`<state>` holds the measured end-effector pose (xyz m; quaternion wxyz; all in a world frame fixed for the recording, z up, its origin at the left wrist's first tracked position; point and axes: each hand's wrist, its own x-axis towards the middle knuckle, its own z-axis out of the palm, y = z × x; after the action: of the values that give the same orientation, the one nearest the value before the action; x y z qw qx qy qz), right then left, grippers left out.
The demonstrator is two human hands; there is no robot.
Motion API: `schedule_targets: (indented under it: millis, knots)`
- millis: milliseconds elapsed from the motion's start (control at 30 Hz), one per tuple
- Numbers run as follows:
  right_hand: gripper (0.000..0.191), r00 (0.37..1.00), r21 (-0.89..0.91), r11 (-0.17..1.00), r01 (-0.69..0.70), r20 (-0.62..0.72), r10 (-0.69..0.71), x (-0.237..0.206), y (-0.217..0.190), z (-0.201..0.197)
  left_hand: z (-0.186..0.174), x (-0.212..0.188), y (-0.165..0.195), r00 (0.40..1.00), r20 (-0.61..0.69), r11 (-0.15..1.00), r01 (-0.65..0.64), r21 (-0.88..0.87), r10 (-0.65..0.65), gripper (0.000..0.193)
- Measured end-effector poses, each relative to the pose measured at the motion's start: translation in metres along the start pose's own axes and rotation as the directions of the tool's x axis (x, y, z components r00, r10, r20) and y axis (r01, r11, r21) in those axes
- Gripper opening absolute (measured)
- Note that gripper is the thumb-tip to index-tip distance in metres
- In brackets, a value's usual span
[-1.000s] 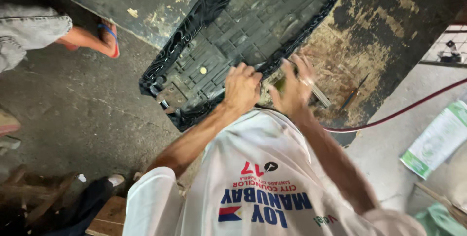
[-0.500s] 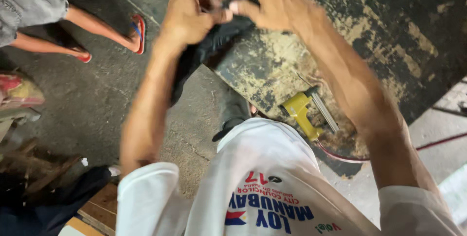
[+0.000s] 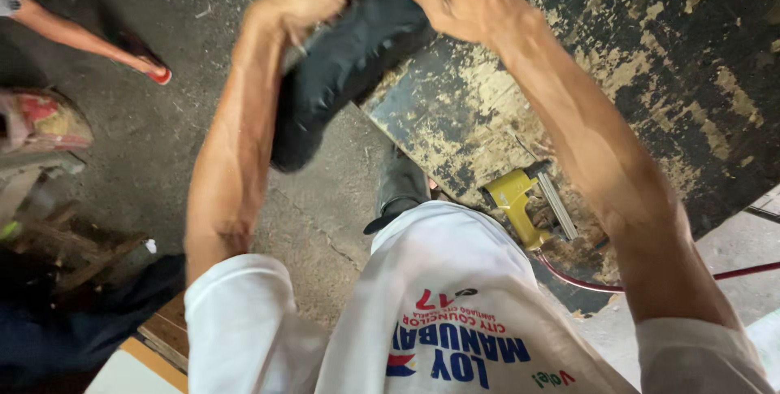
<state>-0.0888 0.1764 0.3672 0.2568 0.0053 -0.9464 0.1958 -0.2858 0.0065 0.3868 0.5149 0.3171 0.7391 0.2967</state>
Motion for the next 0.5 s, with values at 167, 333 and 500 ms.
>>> schedule_targets:
  millis: [167,333,500]
  knots:
    - [0.018,0.986,-0.001,0.993,0.12,-0.116,-0.119,-0.027,-0.001,-0.023,0.037,0.011,0.001,0.96,0.215,0.903,-0.076,-0.422,0.181,0.031]
    - [0.022,0.931,-0.076,0.975,0.208,-0.29,-0.221,-0.035,-0.017,-0.011,0.07,0.022,-0.014,0.948,0.308,0.721,0.161,-0.674,0.076,0.023]
    - [0.033,0.932,-0.088,0.965,0.246,-0.25,-0.261,-0.037,-0.037,-0.018,0.078,0.031,-0.038,0.88,0.286,0.662,-0.042,-0.748,0.38,0.016]
